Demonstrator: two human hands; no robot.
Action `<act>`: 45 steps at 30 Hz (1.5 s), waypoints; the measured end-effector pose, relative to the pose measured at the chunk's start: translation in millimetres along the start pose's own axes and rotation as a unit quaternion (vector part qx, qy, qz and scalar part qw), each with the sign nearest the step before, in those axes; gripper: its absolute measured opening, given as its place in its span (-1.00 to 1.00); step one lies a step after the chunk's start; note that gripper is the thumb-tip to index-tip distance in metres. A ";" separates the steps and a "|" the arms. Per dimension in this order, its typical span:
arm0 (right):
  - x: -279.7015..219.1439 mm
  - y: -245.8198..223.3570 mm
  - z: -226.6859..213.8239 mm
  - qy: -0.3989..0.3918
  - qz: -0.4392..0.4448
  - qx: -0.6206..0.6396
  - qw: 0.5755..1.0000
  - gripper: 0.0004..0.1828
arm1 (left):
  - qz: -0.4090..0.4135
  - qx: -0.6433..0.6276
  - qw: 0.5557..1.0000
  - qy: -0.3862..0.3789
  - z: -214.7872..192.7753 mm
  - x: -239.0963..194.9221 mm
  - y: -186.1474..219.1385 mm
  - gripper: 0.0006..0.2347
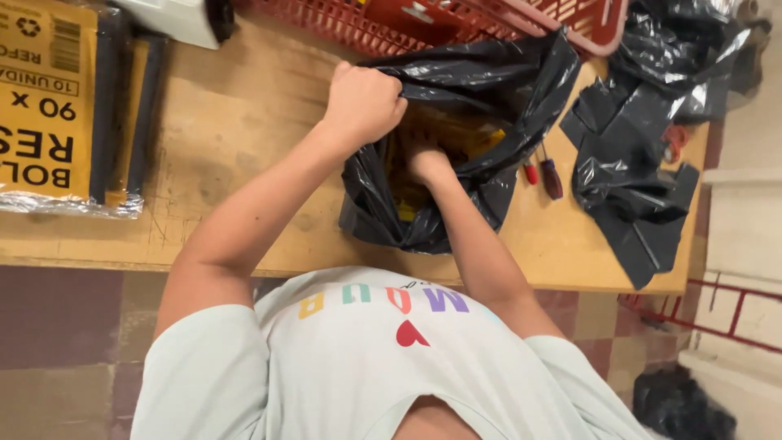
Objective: Packing yellow plastic bag bundles from a red crate into a larger black plastic bag on a workbench.
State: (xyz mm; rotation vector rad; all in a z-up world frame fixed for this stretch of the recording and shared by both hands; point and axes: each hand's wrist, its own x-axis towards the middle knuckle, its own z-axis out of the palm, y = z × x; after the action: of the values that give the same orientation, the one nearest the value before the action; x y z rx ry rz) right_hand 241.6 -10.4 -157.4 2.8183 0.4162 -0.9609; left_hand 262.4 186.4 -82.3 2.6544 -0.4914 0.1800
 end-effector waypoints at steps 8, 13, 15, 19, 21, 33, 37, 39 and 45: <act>-36.7 -6.7 -24.5 0.094 -0.013 -0.001 0.996 0.01 | 0.025 0.277 0.933 0.230 -8.7 -31.6 75.3 -0.92; -79.2 34.6 12.5 0.314 -0.081 -0.101 0.941 -0.85 | 0.160 0.233 0.942 0.181 80.3 -80.4 85.4 -0.92; -111.5 42.3 -18.0 0.204 -0.043 -0.103 0.973 -0.42 | 0.166 0.228 0.958 0.056 40.7 -87.3 88.9 -0.61; -148.9 41.3 -82.9 -0.093 0.044 -0.056 0.993 0.35 | 0.061 0.251 0.889 -0.378 39.0 -74.4 78.2 0.13; -127.5 53.5 -62.7 -0.112 0.039 -0.064 0.991 0.46 | 0.054 0.259 0.888 -0.377 43.4 -70.5 76.5 0.20; -82.1 76.9 -6.6 -0.143 -0.011 -0.023 0.989 0.74 | 0.089 0.209 0.942 -0.247 55.9 -88.3 55.7 0.31; -72.8 79.4 3.6 -0.137 -0.022 -0.025 0.990 0.78 | 0.111 0.215 0.951 -0.192 64.8 -91.5 47.4 0.29; -74.9 79.7 2.0 -0.139 -0.027 -0.022 0.990 0.78 | 0.107 0.216 0.950 -0.197 64.3 -90.8 49.6 0.29; -76.4 76.3 2.3 -0.138 -0.023 -0.036 0.990 0.75 | 0.099 0.217 0.949 -0.209 64.0 -90.6 51.2 0.29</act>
State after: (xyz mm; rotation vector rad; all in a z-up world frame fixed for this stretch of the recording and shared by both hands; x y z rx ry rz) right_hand 205.4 -100.0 -109.3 2.5723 0.4711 -1.2944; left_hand 162.5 143.5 -138.0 3.0801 -0.9504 -0.2536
